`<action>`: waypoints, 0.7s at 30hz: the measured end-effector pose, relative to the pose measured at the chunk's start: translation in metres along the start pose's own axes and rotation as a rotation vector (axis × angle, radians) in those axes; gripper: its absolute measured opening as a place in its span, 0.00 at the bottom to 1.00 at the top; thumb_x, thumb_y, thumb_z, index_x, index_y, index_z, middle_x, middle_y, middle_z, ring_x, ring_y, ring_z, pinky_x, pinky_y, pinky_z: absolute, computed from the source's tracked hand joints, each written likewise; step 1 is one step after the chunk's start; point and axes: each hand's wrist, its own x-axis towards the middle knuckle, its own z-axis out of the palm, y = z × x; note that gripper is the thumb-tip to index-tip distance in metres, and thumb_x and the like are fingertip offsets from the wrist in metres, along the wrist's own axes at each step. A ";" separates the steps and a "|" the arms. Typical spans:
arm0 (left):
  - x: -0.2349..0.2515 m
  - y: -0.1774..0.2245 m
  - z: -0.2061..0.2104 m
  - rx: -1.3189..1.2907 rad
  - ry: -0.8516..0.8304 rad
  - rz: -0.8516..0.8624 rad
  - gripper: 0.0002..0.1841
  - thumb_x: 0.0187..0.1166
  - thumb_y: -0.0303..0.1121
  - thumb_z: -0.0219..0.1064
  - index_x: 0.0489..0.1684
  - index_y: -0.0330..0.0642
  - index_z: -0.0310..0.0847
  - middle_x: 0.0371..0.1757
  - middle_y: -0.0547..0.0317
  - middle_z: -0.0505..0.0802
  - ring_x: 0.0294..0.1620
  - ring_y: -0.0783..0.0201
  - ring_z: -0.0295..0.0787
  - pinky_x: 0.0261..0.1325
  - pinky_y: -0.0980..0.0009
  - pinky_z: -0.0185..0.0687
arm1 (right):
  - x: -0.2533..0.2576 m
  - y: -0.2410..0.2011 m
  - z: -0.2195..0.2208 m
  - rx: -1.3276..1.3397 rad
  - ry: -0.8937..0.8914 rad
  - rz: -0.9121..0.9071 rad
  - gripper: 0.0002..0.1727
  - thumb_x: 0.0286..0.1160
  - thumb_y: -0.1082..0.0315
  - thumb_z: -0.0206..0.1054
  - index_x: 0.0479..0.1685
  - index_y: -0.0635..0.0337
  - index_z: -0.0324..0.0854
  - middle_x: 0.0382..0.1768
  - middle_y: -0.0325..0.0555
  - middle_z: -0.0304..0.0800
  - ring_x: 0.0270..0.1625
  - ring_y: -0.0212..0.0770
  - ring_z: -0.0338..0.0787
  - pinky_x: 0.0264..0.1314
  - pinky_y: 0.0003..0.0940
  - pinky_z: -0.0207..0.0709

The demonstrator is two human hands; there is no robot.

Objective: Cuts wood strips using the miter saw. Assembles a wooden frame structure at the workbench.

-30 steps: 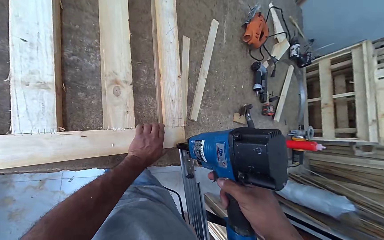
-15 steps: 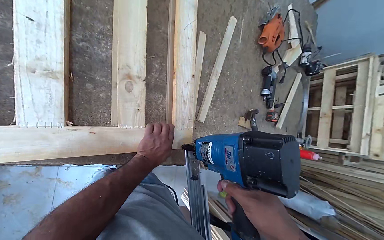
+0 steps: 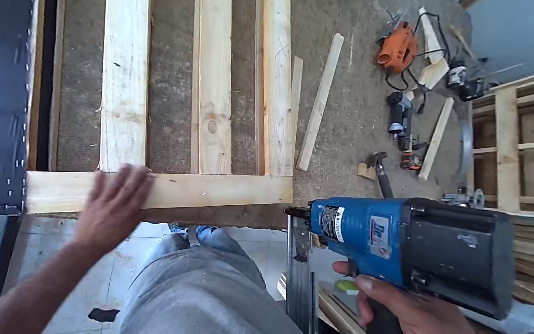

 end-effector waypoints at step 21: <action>-0.029 -0.053 -0.007 0.160 0.061 -0.070 0.41 0.82 0.66 0.51 0.89 0.48 0.63 0.78 0.26 0.75 0.81 0.26 0.67 0.82 0.27 0.54 | 0.022 0.004 0.065 0.018 -0.098 -0.015 0.08 0.81 0.72 0.67 0.53 0.61 0.85 0.41 0.60 0.95 0.21 0.46 0.88 0.24 0.34 0.86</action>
